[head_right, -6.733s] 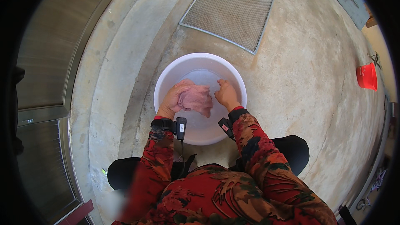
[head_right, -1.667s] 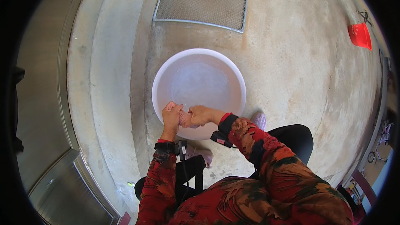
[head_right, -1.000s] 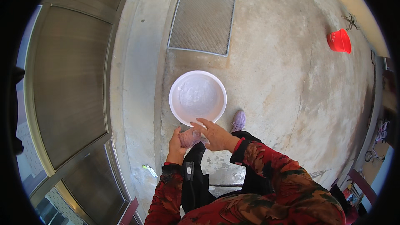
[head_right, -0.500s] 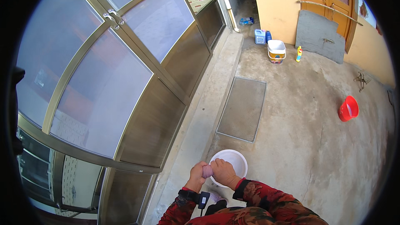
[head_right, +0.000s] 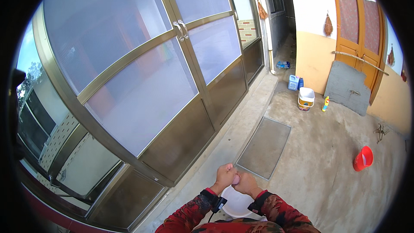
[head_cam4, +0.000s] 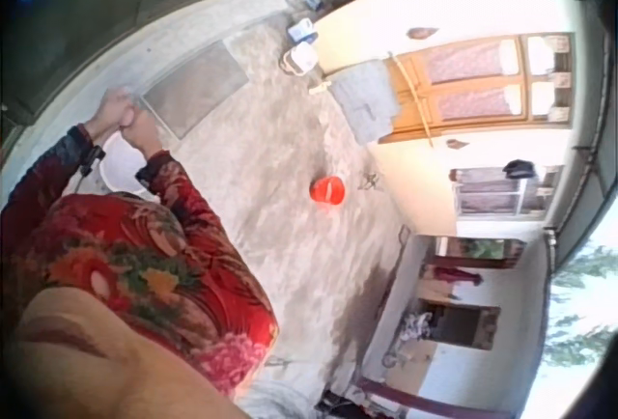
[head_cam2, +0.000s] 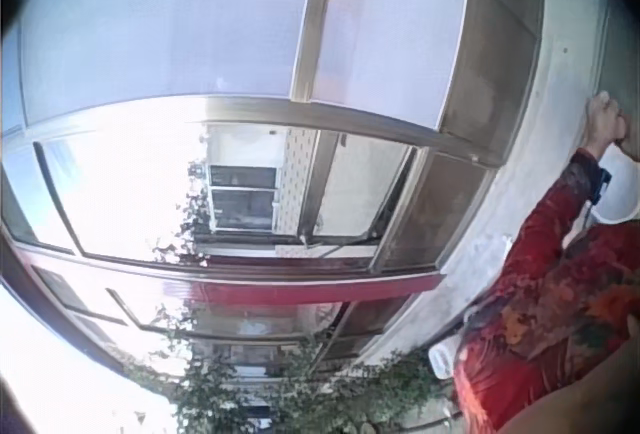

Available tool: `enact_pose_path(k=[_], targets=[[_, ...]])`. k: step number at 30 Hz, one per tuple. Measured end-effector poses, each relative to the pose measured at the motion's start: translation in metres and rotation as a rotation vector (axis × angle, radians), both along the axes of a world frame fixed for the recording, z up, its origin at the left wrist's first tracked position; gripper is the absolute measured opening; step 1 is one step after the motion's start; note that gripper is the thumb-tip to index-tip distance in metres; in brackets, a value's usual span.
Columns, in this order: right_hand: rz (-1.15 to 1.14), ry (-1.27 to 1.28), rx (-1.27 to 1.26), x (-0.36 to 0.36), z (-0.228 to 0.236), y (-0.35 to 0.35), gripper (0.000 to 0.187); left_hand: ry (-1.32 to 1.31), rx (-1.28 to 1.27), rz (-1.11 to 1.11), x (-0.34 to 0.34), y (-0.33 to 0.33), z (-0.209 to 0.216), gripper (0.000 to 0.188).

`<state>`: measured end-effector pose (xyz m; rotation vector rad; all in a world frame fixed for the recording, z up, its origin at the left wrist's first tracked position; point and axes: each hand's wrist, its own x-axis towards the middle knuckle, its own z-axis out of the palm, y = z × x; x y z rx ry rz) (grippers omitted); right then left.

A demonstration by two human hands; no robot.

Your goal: The person wipes a metal door frame and screen door with a cloth, then washes the cloth in a basin of water, refills the basin, and resumes wiping the door frame.

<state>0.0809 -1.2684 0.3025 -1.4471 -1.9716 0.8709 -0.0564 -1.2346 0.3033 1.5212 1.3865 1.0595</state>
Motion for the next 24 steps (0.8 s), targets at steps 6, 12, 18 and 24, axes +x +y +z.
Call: enact_pose_path(k=[6, 12, 18, 24], targets=[[0.106, 0.410, -0.198, -0.025, 0.015, 0.034, 0.016, 0.038, 0.244, -0.038, -0.016, 0.009, 0.062, 0.019], [0.177, 0.735, -0.804, -0.032, 0.056, 0.032, 0.025, 0.109, 0.402, -0.103, -0.032, 0.018, 0.083, 0.020], [0.266, 0.799, -1.053, -0.042, 0.053, 0.042, 0.027, 0.133, 0.480, -0.111, -0.042, 0.022, 0.083, 0.018], [0.455, 0.709, -1.083, -0.046, 0.046, 0.060, 0.017, 0.179, 0.529, -0.129, -0.053, 0.027, 0.083, 0.019]])
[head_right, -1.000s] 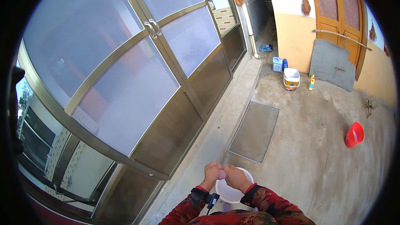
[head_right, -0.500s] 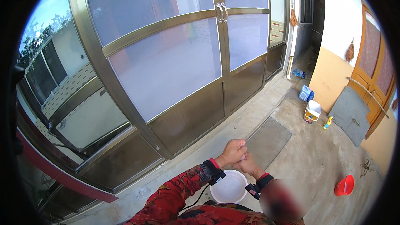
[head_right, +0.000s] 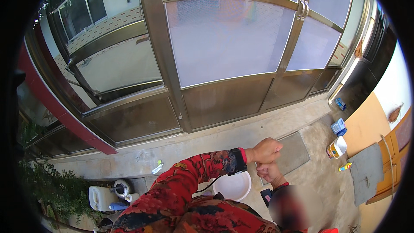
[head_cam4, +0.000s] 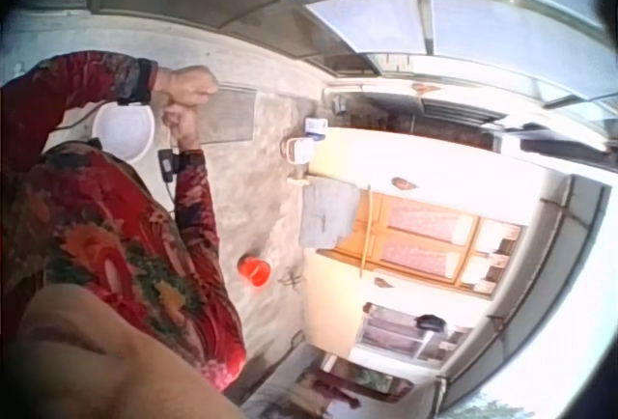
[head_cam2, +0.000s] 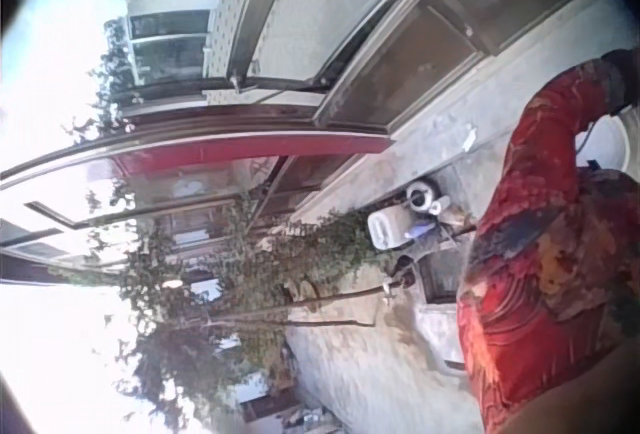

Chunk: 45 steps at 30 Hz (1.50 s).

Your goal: The person wipes a metal door frame and screen door with a cloth, then washes the cloth in a basin of water, refills the basin, and resumes wiping the door frame.

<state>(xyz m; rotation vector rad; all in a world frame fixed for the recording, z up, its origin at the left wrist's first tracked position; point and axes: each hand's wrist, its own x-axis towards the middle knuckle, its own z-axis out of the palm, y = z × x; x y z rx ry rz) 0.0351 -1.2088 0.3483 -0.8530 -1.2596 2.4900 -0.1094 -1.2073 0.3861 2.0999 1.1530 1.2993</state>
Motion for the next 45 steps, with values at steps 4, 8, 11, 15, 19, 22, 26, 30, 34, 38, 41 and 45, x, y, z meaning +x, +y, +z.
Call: enact_pose_path(k=[4, 8, 11, 15, 19, 22, 26, 30, 34, 38, 41, 45], targets=[[0.061, 0.039, -0.071, -0.007, -0.005, 0.008, 0.014, 0.031, 0.017, -0.013, -0.008, 0.005, 0.000, 0.019], [0.091, 0.064, -0.106, -0.009, -0.012, 0.014, 0.012, 0.045, 0.052, -0.022, -0.013, 0.007, 0.001, 0.018], [0.105, 0.079, -0.122, -0.011, -0.013, 0.019, 0.012, 0.019, 0.071, -0.024, -0.016, 0.009, 0.002, 0.017], [0.069, 0.085, -0.090, -0.022, -0.015, 0.021, 0.014, 0.011, 0.028, -0.011, -0.021, 0.012, 0.001, 0.017], [-0.051, 0.049, -0.066, -0.038, -0.026, 0.018, 0.008, 0.029, -0.119, 0.071, -0.033, 0.018, -0.021, 0.017], [-0.063, -0.001, 0.018, -0.044, -0.040, 0.012, 0.010, -0.022, -0.317, 0.211, -0.045, 0.017, -0.059, 0.020], [-0.019, -0.138, 0.155, -0.047, -0.051, 0.008, 0.043, -0.212, -0.449, 0.469, -0.076, 0.014, -0.118, 0.038], [-0.092, -0.264, 0.083, -0.041, -0.053, 0.009, 0.063, -0.625, -0.647, 0.384, -0.101, -0.002, -0.141, 0.023], [-0.198, 0.067, -0.174, -0.031, -0.063, 0.009, 0.063, -0.798, -0.793, 0.083, -0.106, -0.014, -0.126, 0.015], [-0.283, -0.275, -0.005, -0.031, -0.082, -0.004, 0.061, -0.952, -0.893, 0.064, -0.103, -0.018, -0.113, 0.013], [-0.249, -0.209, -0.157, -0.033, -0.084, -0.010, 0.066, -0.804, -0.892, 0.091, -0.103, -0.017, -0.116, 0.011], [0.021, -0.155, -0.112, -0.041, -0.076, -0.024, 0.060, -0.794, -0.944, 0.039, -0.105, -0.017, -0.126, 0.009]])
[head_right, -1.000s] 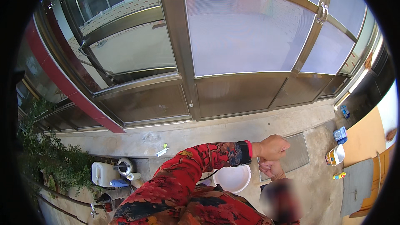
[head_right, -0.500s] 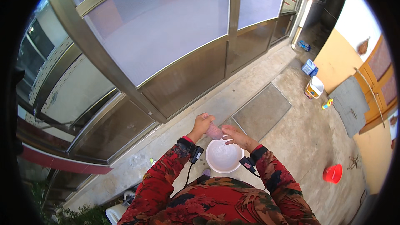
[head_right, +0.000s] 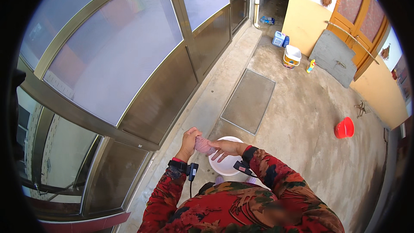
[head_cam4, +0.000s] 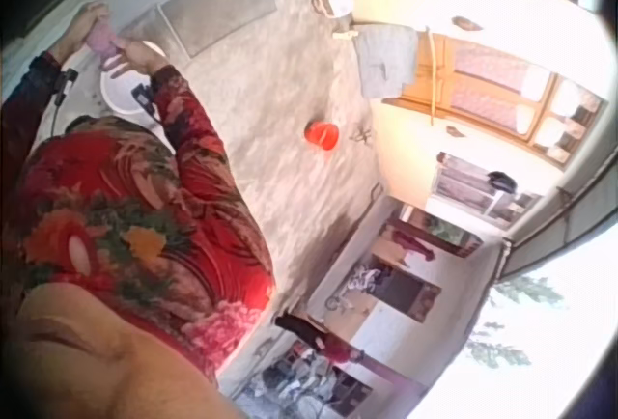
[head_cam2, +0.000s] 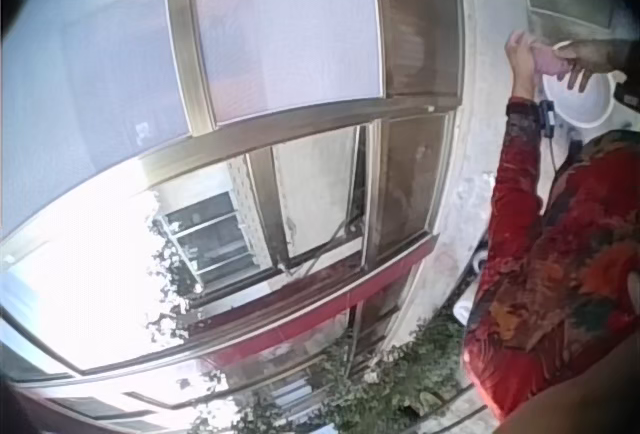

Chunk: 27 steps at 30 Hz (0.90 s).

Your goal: The person wipes a metal door frame and screen door with a cloth, then washes the cloth in a basin of water, refills the basin, and resumes wiping the door frame.

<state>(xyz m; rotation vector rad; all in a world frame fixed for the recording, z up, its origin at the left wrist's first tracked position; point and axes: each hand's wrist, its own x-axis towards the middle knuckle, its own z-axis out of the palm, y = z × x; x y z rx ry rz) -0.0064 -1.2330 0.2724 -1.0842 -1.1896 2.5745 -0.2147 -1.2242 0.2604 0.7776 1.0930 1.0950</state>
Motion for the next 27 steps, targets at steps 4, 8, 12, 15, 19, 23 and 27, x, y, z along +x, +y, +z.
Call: enact_pose_path(k=[4, 8, 12, 15, 19, 23, 27], targets=[[-0.180, 0.014, 0.116, 0.000, 0.003, -0.012, 0.042, -0.035, -0.007, -0.015, -0.006, -0.007, 0.003, 0.012], [-0.463, -0.423, 0.761, 0.006, 0.009, -0.015, 0.035, -0.107, -0.305, -0.128, -0.012, -0.024, 0.005, 0.026], [-0.499, -0.572, 1.565, 0.001, 0.033, -0.024, 0.044, -0.103, -0.452, -0.239, 0.003, -0.035, -0.022, 0.022], [-0.271, -0.487, 1.683, -0.005, 0.050, -0.035, 0.049, 0.045, -0.400, -0.152, 0.019, -0.033, -0.048, 0.018], [-0.261, -0.640, 1.311, 0.019, 0.045, -0.045, 0.049, 0.078, -0.309, -0.122, 0.036, -0.017, -0.047, 0.022], [-0.232, -0.892, 1.068, 0.082, 0.018, -0.038, 0.051, -0.055, -0.412, -0.371, 0.069, -0.008, -0.011, 0.034], [-0.232, -0.791, 1.205, 0.153, 0.003, -0.039, 0.051, 0.343, -0.121, -0.743, 0.134, -0.008, 0.010, 0.028]])
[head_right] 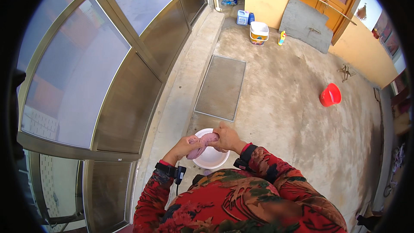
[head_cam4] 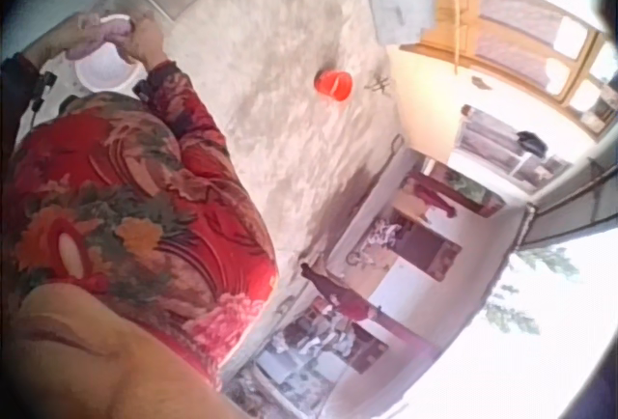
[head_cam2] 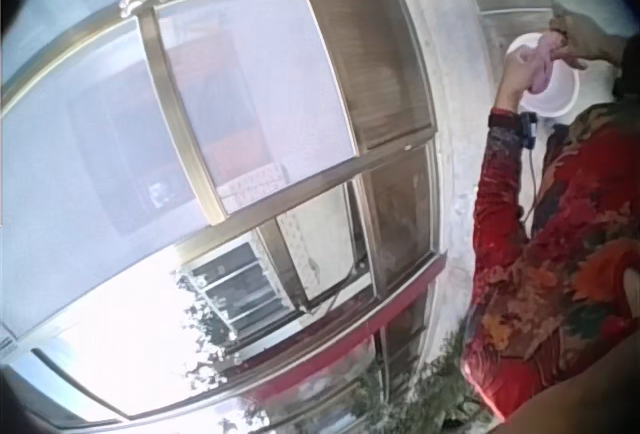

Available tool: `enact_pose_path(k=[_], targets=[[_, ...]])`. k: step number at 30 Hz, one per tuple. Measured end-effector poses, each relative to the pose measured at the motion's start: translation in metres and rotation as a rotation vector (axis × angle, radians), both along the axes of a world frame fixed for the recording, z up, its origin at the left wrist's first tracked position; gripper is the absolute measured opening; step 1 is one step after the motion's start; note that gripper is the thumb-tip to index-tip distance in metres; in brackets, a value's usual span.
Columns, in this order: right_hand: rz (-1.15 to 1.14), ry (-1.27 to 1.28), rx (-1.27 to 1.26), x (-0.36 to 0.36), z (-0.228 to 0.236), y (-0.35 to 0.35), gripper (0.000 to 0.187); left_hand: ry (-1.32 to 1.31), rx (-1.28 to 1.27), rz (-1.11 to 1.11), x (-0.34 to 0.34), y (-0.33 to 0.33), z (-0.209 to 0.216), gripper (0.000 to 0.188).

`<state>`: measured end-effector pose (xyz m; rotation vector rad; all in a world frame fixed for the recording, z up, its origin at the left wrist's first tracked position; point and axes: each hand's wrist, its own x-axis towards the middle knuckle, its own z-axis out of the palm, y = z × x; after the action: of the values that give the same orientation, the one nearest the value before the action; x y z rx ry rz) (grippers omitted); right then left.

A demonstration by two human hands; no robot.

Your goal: The person wipes a metal door frame and screen door with a cloth, then washes the cloth in a basin of water, refills the basin, and resumes wiping the door frame.

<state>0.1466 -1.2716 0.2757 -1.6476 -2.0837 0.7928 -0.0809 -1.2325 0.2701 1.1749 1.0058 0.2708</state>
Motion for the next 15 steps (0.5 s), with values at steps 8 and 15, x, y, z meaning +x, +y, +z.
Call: enact_pose_path(k=[8, 15], targets=[[0.239, 0.438, -0.343, 0.207, 0.024, 0.032, 0.055, -0.205, -0.085, -0.027, 0.171, 0.041, 0.041, 0.014], [0.293, 0.648, -0.720, 0.282, 0.046, 0.055, 0.034, -0.255, -0.173, -0.042, 0.279, 0.062, 0.084, 0.015]])
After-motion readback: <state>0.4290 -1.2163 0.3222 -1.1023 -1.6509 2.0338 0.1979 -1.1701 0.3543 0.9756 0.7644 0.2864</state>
